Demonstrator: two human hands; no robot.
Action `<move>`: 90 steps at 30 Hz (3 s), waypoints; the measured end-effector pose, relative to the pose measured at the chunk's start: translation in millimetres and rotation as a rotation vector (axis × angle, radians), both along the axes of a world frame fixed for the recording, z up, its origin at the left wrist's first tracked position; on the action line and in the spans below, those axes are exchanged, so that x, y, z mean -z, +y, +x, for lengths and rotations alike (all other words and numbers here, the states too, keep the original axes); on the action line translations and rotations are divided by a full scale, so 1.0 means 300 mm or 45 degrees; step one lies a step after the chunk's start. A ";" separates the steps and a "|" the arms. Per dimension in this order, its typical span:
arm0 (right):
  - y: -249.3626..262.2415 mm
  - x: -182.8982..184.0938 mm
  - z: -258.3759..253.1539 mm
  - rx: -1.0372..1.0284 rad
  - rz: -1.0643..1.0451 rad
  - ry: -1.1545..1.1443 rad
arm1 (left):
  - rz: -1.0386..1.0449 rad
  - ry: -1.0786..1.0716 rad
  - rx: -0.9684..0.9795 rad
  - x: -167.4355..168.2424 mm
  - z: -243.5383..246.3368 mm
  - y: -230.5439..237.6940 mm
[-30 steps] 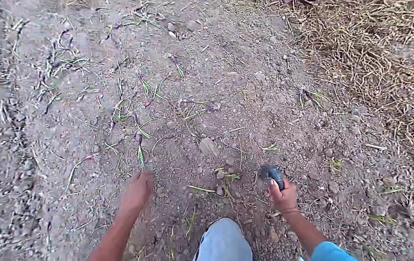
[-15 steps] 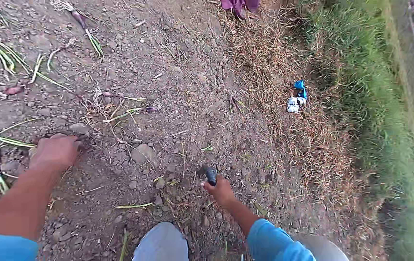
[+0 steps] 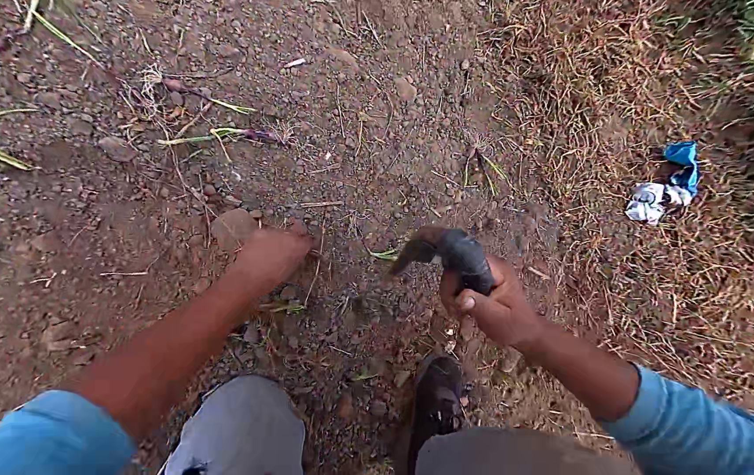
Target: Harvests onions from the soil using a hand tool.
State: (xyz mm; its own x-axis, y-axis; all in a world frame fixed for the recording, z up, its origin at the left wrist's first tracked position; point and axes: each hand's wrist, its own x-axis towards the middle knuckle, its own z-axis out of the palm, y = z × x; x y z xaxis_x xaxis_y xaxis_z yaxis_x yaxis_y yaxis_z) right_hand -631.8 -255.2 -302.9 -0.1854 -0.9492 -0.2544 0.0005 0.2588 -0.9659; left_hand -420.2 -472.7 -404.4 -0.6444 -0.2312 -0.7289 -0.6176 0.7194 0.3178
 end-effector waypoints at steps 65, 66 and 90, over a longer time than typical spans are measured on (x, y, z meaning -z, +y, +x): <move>0.191 0.286 -0.392 0.683 -0.410 0.148 | -0.202 0.068 0.098 0.085 -0.908 0.396; 0.225 0.221 -0.410 0.691 -0.491 0.128 | -0.197 0.047 0.148 0.134 -0.899 0.424; 0.115 0.422 -0.542 0.899 -0.249 0.266 | -0.300 0.424 -0.047 0.030 -1.116 0.259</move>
